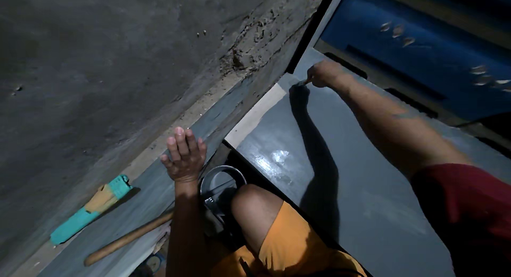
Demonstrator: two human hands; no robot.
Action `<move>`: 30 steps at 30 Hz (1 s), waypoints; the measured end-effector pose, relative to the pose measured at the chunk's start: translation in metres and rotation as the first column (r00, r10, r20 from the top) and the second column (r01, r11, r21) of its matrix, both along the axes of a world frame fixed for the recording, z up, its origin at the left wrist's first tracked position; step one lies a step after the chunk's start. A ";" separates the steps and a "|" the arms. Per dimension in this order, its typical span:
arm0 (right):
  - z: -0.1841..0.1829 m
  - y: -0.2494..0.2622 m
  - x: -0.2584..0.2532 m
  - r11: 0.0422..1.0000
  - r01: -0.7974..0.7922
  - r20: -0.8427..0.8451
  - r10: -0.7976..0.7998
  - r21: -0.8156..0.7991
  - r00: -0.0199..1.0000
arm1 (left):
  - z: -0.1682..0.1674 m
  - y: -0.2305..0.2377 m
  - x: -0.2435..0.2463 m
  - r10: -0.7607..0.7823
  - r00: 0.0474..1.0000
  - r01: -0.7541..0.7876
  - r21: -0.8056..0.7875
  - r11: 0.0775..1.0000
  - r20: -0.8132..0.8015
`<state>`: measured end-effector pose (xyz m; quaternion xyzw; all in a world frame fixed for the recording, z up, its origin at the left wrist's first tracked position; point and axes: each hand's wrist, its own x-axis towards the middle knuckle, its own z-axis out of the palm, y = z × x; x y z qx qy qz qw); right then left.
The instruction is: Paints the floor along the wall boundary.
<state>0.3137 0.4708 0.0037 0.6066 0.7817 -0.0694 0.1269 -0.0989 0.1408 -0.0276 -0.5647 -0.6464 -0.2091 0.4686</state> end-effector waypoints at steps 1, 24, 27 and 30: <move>0.008 -0.006 -0.006 1.000 0.010 0.057 -0.011 0.010 0.998 | 0.000 0.000 0.000 0.001 1.000 -0.001 -0.002 1.000 0.000; -0.020 -0.031 -0.020 0.986 -0.157 -0.165 0.164 0.054 0.972 | 0.000 -0.001 0.001 -0.010 1.000 0.010 0.001 1.000 0.004; -0.001 -0.039 -0.023 0.993 -0.111 -0.068 0.113 0.030 0.991 | 0.000 -0.001 0.001 -0.004 1.000 0.004 0.005 1.000 0.002; 0.011 -0.043 -0.028 0.992 -0.090 -0.115 0.100 0.091 0.988 | 0.001 -0.001 0.002 -0.015 1.000 0.015 0.002 1.000 0.012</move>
